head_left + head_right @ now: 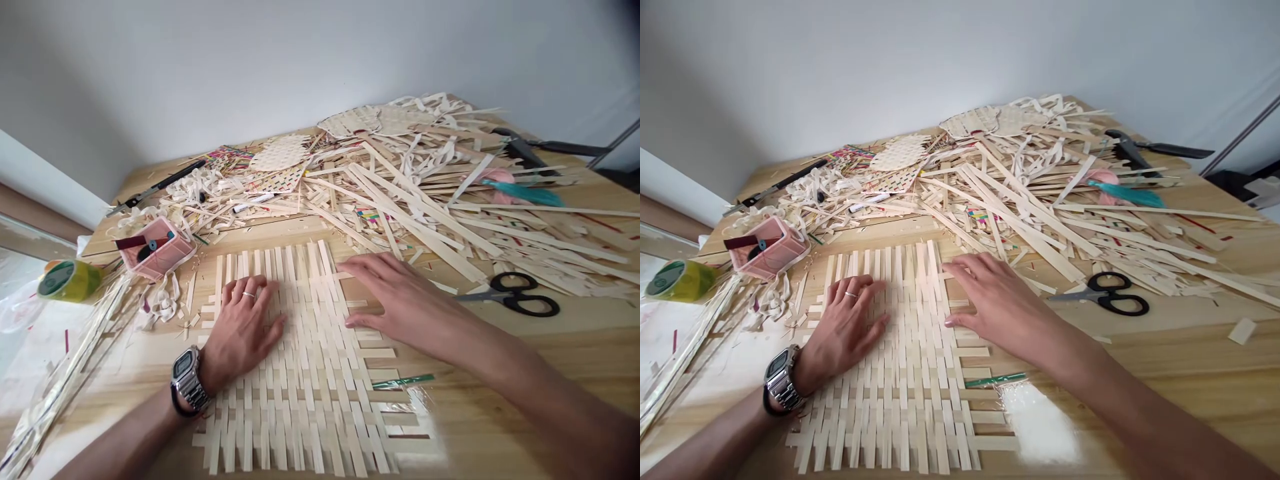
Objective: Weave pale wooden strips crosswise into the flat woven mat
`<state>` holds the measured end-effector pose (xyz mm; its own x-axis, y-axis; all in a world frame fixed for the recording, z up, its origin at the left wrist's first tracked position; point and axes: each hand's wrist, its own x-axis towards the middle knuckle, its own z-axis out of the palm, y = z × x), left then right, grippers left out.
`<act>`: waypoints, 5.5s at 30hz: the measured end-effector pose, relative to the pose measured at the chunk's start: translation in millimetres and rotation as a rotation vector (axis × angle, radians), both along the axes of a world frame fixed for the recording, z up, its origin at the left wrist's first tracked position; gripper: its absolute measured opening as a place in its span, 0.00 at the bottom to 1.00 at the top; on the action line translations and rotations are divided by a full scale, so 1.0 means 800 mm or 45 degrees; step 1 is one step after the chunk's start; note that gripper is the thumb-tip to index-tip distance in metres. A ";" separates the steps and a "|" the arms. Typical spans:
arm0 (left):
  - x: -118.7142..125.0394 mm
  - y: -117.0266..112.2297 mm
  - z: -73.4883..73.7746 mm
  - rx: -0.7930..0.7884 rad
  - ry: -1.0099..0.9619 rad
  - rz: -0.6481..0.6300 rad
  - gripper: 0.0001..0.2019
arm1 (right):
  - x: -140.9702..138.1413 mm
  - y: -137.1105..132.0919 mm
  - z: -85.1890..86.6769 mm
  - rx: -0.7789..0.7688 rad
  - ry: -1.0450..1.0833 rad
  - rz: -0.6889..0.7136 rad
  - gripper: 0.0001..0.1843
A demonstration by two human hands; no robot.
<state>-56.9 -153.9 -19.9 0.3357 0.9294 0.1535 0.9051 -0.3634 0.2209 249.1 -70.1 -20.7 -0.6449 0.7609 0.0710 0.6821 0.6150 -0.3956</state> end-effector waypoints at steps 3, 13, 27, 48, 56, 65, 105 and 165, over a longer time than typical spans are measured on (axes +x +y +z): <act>0.000 -0.001 0.000 -0.005 -0.004 -0.002 0.21 | 0.003 -0.002 -0.002 0.026 -0.017 -0.071 0.39; 0.001 -0.002 0.003 -0.027 0.010 0.003 0.20 | 0.001 -0.006 -0.009 0.004 0.050 -0.048 0.31; 0.003 -0.004 0.004 0.054 0.050 -0.023 0.19 | 0.001 -0.018 -0.006 0.187 0.020 0.029 0.23; 0.003 -0.004 0.003 0.008 0.048 0.083 0.22 | -0.006 0.003 -0.017 0.132 0.199 0.115 0.22; 0.004 -0.005 0.003 0.040 0.084 0.097 0.22 | -0.007 0.005 -0.014 0.054 0.181 0.164 0.20; 0.001 -0.004 0.000 0.023 0.099 0.092 0.23 | -0.015 0.000 -0.005 -0.029 0.162 0.158 0.23; 0.003 -0.006 0.001 0.074 0.061 -0.071 0.20 | 0.004 0.027 0.002 -0.501 0.391 -0.132 0.08; 0.007 -0.006 0.000 0.113 0.042 -0.103 0.17 | 0.003 -0.024 0.014 -0.011 -0.106 0.112 0.18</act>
